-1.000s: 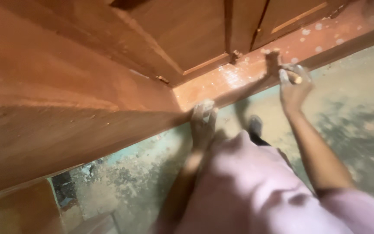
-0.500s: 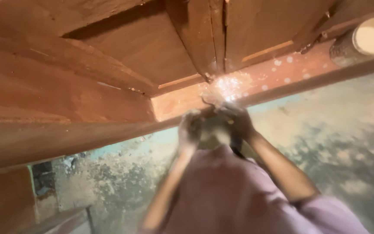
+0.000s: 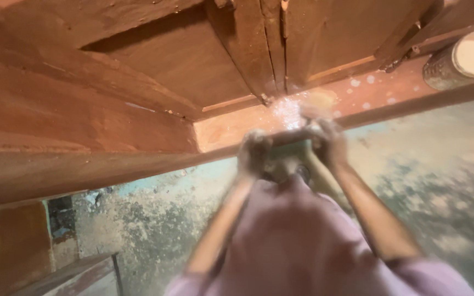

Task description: The person paints a wooden door with a brush, repeatedly dipping the brush into a small container of paint and applying it to the door surface and frame. The camera is very unstable, but the painting action is visible.

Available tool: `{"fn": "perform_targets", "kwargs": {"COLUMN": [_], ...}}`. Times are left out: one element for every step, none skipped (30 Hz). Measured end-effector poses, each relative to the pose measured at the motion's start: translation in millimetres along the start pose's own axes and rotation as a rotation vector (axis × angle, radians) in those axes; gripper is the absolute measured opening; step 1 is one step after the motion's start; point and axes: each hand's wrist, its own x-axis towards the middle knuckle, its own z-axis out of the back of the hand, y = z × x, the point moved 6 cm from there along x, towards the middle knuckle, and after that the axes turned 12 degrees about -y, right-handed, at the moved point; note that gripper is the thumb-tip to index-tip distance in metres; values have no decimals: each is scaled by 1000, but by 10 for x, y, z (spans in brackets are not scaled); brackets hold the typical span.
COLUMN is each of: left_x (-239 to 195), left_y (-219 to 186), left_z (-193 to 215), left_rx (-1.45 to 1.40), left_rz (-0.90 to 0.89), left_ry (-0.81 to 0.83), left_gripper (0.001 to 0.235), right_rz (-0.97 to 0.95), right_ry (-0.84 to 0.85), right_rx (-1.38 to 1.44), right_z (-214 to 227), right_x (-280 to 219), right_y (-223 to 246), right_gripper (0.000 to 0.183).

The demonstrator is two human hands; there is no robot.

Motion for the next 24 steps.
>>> {"fn": "perform_targets", "kwargs": {"left_x": [7, 22, 35, 7, 5, 24, 37, 61, 81, 75, 66, 63, 63, 71, 80, 86, 69, 68, 49, 41, 20, -6, -22, -36], "left_y": [65, 76, 93, 96, 135, 168, 190, 223, 247, 278, 322, 353, 385, 378, 376, 375, 380, 384, 392, 388, 394, 396, 400, 413], "left_z": [-40, -89, -125, -166, -142, -115, -82, -59, -46, -4, 22, 24, 24, 65, 103, 142, 158, 158, 166, 148, 150, 133, 127, 125], "left_rx": [-32, 106, 243, 379, 293, 209, 124, 71, 17, -34, -115, -200, -284, -240, -196, -152, -171, -191, -199, -202, -199, -198, -194, -189], "left_rz": [20, -100, -222, -341, -286, -232, -177, -109, -41, 31, 127, 222, 318, 302, 285, 268, 281, 286, 296, 279, 262, 247, 218, 201], "left_ry": [8, 44, 78, 113, 76, 33, -10, -24, -37, -44, -16, 12, 40, 29, 18, 9, 41, 68, 87, 86, 83, 82, 70, 66], "left_gripper": [10, 9, 10, 14, 16, 20, 23, 24, 26, 29, 32, 35, 39, 40, 41, 42, 42, 41, 40, 40, 39, 39, 38, 37], "right_rz": [-39, -73, -107, -119, -131, -138, -116, -91, -65, -207, -349, -340, -330, -350, -369, -389, -355, -320, -285, -291, -298, -304, -260, -216], "right_ry": [8, 16, 24, 68, 111, 153, 80, 5, -70, -76, -81, -123, -164, -191, -217, -245, -238, -234, -229, -205, -182, -159, -149, -140], "right_rx": [88, 175, 262, 201, 140, 81, 137, 199, 261, 286, 310, 217, 125, 86, 48, 8, -19, -47, -75, -66, -56, -46, -10, 27], "right_z": [-25, -36, -55, -107, -153, -181, -134, -89, -21, -1, 24, 128, 235, 315, 389, 452, 473, 470, 459, 407, 318, 232, 147, 55], "right_x": [-32, -73, -96, -111, -130, -129, -99, -52, -9, -12, -28, -19, -10, -9, -9, -24, -28, -26, -24, -48, -72, -97, -125, -150], "right_y": [93, 192, 268, 312, 341, 336, 339, 323, 280, 150, 17, -63, -131, -193, -242, -261, -223, -166, -100, -30, 62, 155, 303, 467], "right_gripper": [33, 27, 21, 13, 6, 6, 7, 13, 20, 16, 13, 12, 12, 12, 13, 14, 14, 15, 15, 17, 19, 21, 23, 26]}}
